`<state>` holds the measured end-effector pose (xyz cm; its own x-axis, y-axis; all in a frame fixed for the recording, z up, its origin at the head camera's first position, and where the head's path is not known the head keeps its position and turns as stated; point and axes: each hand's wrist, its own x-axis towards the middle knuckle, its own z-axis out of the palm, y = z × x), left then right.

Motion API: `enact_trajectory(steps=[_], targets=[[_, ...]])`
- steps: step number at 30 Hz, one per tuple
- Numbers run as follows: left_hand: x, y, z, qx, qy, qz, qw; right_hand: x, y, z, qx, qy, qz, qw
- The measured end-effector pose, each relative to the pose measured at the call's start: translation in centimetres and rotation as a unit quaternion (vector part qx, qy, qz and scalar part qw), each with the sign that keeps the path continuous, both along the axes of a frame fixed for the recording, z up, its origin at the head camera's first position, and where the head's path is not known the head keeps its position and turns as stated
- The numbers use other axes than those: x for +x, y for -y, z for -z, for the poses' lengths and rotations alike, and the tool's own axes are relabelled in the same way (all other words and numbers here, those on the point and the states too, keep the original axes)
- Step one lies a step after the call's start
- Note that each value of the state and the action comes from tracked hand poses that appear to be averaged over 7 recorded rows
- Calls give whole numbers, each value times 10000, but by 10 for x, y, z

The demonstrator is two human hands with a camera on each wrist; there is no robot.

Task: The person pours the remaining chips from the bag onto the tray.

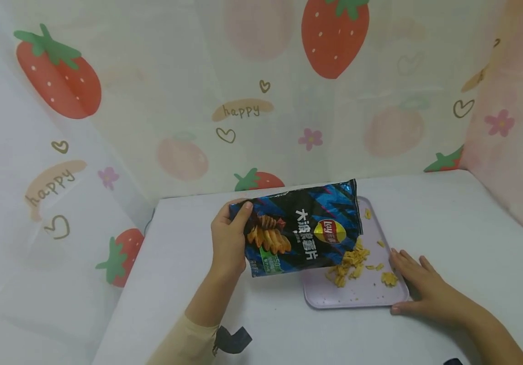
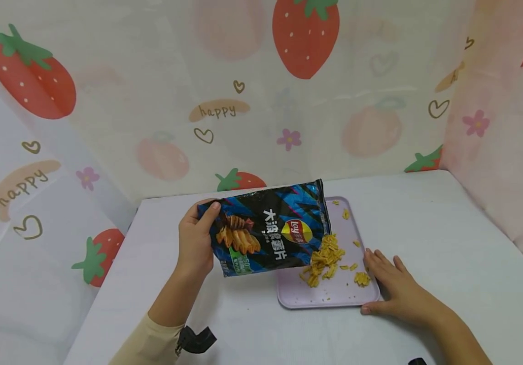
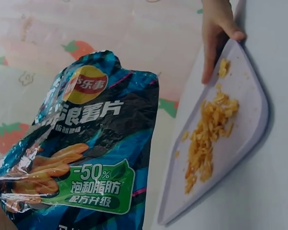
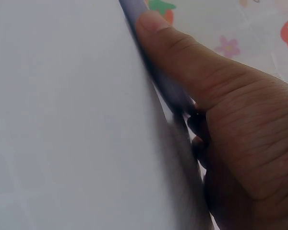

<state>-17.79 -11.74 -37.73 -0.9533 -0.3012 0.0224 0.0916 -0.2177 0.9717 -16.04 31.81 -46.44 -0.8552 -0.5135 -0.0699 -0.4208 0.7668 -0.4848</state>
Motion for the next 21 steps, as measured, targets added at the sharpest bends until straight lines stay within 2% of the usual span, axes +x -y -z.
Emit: enact_trajectory(steps=[7,14,21], targets=[[12,14,10,434,286,-205,9984,0,1,-2,-65,-387,-192,9990],[16,18,24,753,574,-225,9953,-1,-1,-3,-118,-470,-270,9985],[17,23,29,823,564,-283,9946,1,-1,0,-147,-589,-320,9976]])
